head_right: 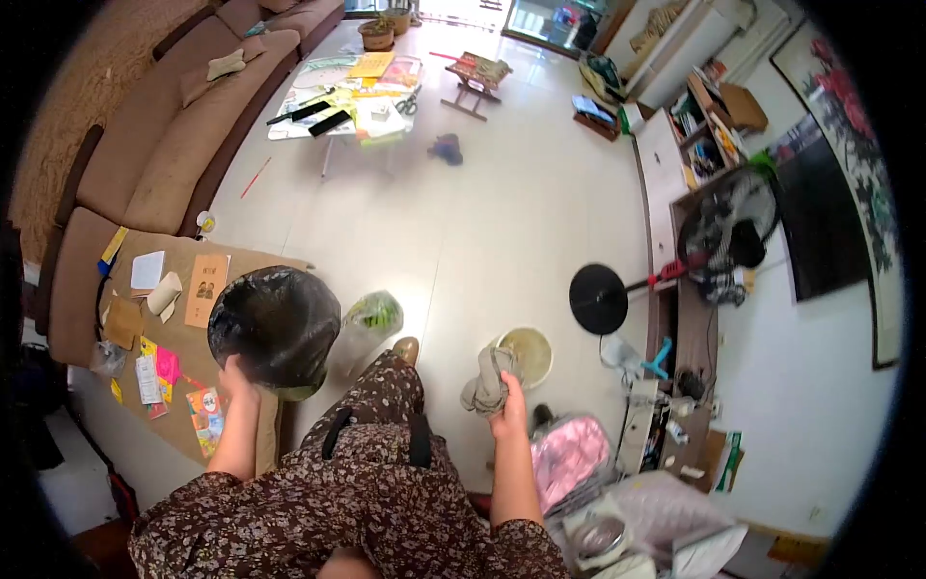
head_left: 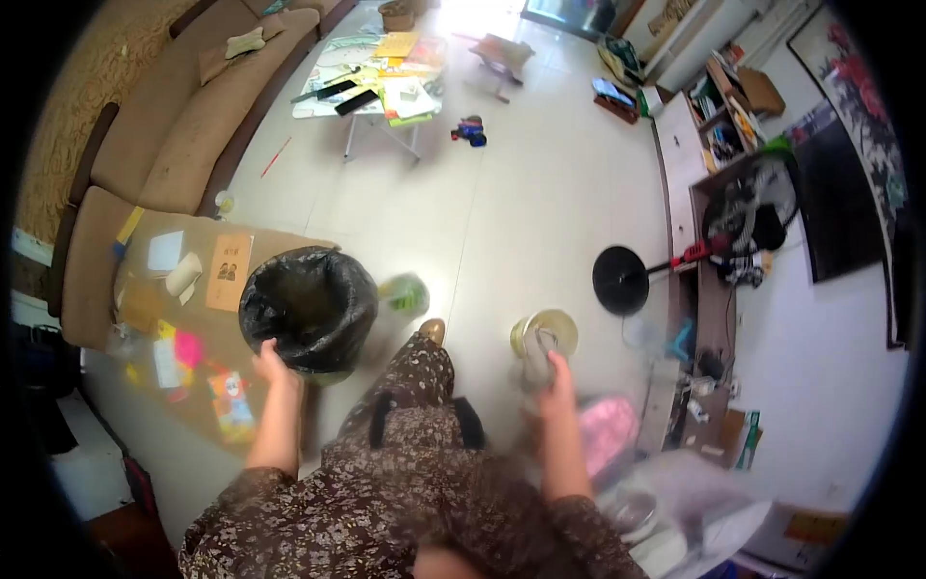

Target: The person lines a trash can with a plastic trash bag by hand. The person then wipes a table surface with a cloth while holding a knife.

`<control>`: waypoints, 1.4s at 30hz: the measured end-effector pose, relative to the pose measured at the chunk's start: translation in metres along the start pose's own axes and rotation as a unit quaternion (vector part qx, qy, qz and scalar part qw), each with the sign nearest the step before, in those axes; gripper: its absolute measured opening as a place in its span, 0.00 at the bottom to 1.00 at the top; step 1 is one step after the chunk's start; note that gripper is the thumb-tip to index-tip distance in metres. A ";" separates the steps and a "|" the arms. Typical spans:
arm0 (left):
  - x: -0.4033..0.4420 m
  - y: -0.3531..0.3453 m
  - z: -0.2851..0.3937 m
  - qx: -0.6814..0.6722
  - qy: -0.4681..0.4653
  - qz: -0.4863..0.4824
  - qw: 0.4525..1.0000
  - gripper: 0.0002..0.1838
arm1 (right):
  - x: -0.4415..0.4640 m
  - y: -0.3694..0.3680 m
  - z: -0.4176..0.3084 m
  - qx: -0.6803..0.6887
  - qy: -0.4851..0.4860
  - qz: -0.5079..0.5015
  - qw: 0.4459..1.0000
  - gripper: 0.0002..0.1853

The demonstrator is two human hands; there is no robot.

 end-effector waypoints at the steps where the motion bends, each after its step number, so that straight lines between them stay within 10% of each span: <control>1: -0.009 -0.023 0.004 -0.031 0.024 -0.003 0.999 0.27 | 0.017 -0.008 -0.010 0.011 -0.001 -0.019 1.000 0.17; 20: 0.080 -0.269 0.079 -0.252 0.117 0.103 0.955 0.15 | 0.276 -0.297 -0.110 -0.167 -0.137 -0.121 0.969 0.17; 29: 0.106 -0.315 0.112 -0.233 -0.007 0.284 0.930 0.21 | 0.381 -0.460 -0.135 -0.261 -0.193 -0.157 0.933 0.16; 42: 0.190 -0.339 0.170 -0.247 0.066 0.349 0.901 0.18 | 0.452 -0.614 -0.074 -0.353 -0.216 -0.135 0.900 0.18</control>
Point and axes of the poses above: each hand's wrist, its own x-axis towards the middle knuckle, its own y-axis out of the back of the hand, z = x × y, the point moved 1 cm from there along x, towards the middle knuckle, and after that the axes turned 4 degrees about x, right-handed, at the moved point
